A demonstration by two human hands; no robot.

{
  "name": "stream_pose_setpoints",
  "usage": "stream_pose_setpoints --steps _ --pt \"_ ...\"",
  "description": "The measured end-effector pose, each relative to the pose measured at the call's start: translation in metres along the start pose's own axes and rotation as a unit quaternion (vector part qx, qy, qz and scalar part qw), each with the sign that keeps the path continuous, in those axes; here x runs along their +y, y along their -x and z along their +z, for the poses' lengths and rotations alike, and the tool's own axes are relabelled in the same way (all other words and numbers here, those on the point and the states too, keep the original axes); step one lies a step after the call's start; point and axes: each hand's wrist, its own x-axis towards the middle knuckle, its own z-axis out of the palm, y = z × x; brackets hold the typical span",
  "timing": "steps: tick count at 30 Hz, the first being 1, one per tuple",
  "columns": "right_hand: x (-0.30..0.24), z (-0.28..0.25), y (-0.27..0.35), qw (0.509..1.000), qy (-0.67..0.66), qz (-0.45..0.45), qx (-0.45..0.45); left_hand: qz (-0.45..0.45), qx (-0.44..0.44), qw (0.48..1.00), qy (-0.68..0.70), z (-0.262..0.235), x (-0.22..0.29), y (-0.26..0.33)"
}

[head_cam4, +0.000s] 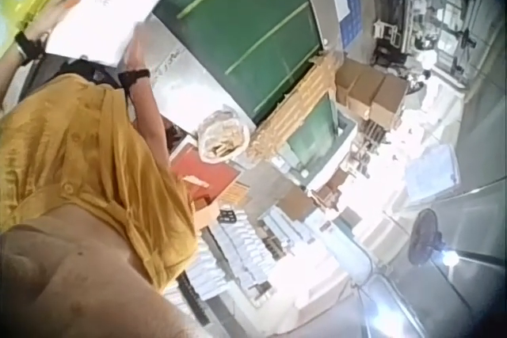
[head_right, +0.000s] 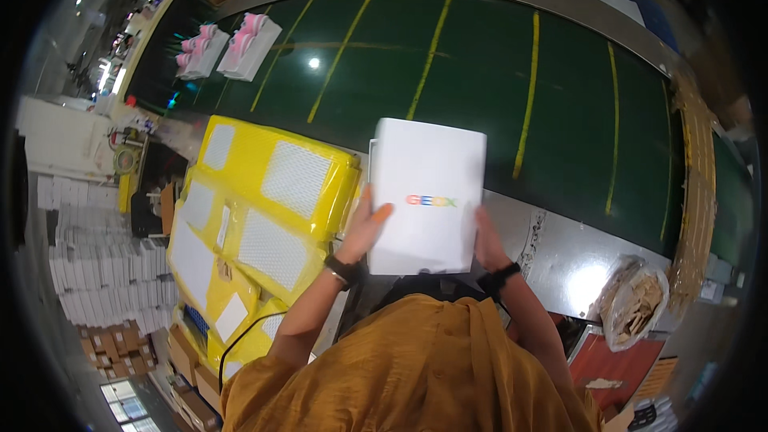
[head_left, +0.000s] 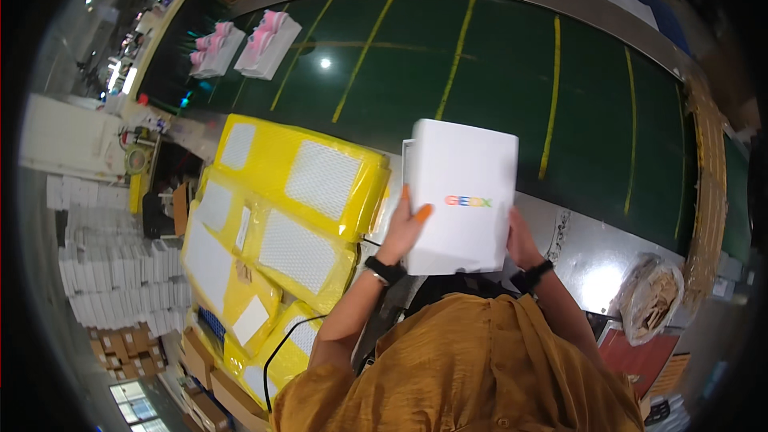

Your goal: The person packs shoes by removing them from a box, wrapping each shoe individually in paper, and placing them back into the box before closing the lid and returning it to the conveyor.

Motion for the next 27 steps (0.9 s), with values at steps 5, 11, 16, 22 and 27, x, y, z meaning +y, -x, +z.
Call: stream_pose_setpoints --steps 5,11,16,22,27 --pt "0.026 0.042 -0.049 0.894 0.391 -0.181 0.124 -0.047 0.073 0.991 -0.098 -0.031 -0.104 0.001" --pt "0.036 0.017 -0.060 0.863 0.465 -0.147 0.130 -0.034 0.093 0.994 -0.046 -0.022 -0.112 -0.007" --pt "0.074 -0.078 -0.077 0.873 0.476 -0.107 0.011 -0.263 -0.058 0.882 0.387 -0.011 -0.086 0.014" --pt "0.035 -0.006 0.025 0.956 0.291 -0.008 0.043 -0.231 -0.069 0.902 0.359 -0.018 -0.106 0.065" --pt "-0.030 -0.014 0.108 0.995 -0.097 0.001 -0.006 -0.185 -0.192 0.947 0.177 -0.027 -0.078 0.022"
